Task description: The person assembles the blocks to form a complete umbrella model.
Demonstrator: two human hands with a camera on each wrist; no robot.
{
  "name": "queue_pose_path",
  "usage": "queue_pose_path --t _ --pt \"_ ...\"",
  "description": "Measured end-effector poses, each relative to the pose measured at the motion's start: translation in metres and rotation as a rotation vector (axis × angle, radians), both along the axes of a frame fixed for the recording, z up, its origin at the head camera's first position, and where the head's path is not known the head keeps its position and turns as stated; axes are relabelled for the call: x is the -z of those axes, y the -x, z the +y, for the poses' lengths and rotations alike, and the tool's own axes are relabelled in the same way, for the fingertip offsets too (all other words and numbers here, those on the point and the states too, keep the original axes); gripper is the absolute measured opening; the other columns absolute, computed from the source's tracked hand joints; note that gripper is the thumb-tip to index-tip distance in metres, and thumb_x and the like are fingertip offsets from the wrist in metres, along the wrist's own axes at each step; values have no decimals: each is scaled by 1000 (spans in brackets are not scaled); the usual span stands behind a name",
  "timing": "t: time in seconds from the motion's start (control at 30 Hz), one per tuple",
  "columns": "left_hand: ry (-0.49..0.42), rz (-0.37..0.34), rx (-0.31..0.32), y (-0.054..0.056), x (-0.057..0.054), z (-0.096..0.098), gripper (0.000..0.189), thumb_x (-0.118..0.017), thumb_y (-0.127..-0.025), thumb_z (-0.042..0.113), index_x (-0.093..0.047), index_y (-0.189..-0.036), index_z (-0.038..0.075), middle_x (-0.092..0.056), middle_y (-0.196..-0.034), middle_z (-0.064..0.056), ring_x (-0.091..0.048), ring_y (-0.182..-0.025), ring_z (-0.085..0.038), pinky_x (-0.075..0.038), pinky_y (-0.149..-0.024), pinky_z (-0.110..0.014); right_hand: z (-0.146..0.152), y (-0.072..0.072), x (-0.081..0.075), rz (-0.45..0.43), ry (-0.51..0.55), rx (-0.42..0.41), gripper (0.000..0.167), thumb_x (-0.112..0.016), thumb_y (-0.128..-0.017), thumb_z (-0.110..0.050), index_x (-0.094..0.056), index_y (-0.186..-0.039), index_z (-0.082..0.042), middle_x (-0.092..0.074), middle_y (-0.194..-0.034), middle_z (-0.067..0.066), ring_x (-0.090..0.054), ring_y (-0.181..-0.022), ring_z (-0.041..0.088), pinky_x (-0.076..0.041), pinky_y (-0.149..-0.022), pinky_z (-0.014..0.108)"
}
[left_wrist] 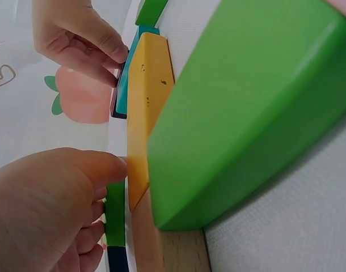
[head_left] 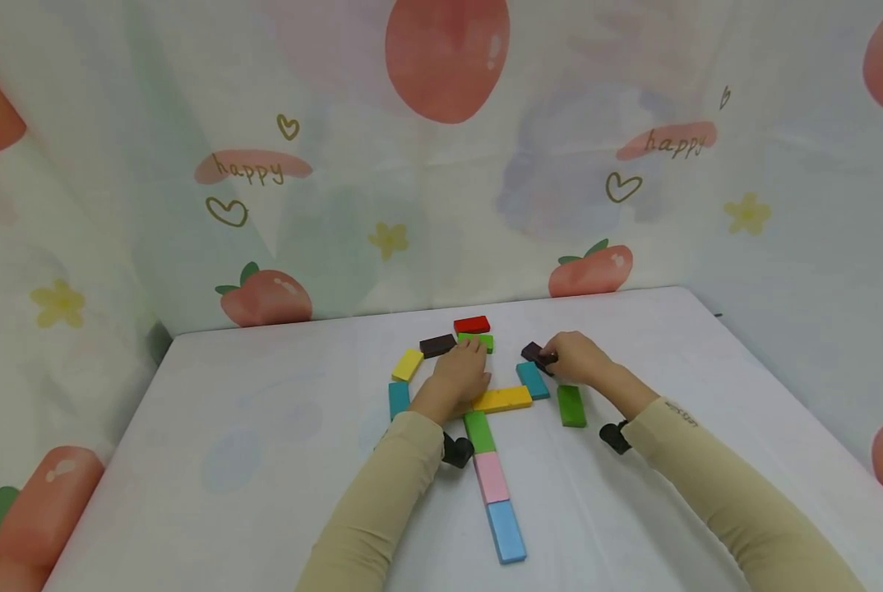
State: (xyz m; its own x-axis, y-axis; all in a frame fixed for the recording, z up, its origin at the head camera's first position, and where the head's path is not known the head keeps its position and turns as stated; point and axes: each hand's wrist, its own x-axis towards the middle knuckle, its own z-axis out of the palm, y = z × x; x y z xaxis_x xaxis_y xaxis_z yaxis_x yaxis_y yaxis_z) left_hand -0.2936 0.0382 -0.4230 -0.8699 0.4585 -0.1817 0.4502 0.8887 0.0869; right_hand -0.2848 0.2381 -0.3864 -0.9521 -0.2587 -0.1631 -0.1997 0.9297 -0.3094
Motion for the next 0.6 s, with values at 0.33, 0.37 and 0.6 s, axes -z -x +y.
queue_pose_path --t 0.33,0.37,0.6 --pt "0 -14 -16 -1 -3 -1 57 -46 -96 34 -29 -145 9 -26 -149 -5 -24 -135 -19 -22 -107 -33 -8 17 4 4 53 26 28 -64 -83 -4 -64 -108 8 -61 -107 22 -54 -98 33 -43 -90 47" --pt "1 -12 -15 -1 -3 -1 57 -46 -96 34 -29 -144 8 -26 -149 -6 -24 -135 -19 -22 -107 -33 -10 18 5 7 55 30 28 -65 -83 -5 -64 -108 7 -62 -107 21 -54 -98 33 -43 -90 47" --pt "-5 -5 -19 -1 -3 1 56 -45 -96 33 -30 -144 8 -27 -149 -6 -24 -135 -19 -24 -106 -33 -23 28 5 -21 51 54 30 -68 -83 -9 -64 -109 6 -62 -105 20 -53 -91 30 -45 -88 44"
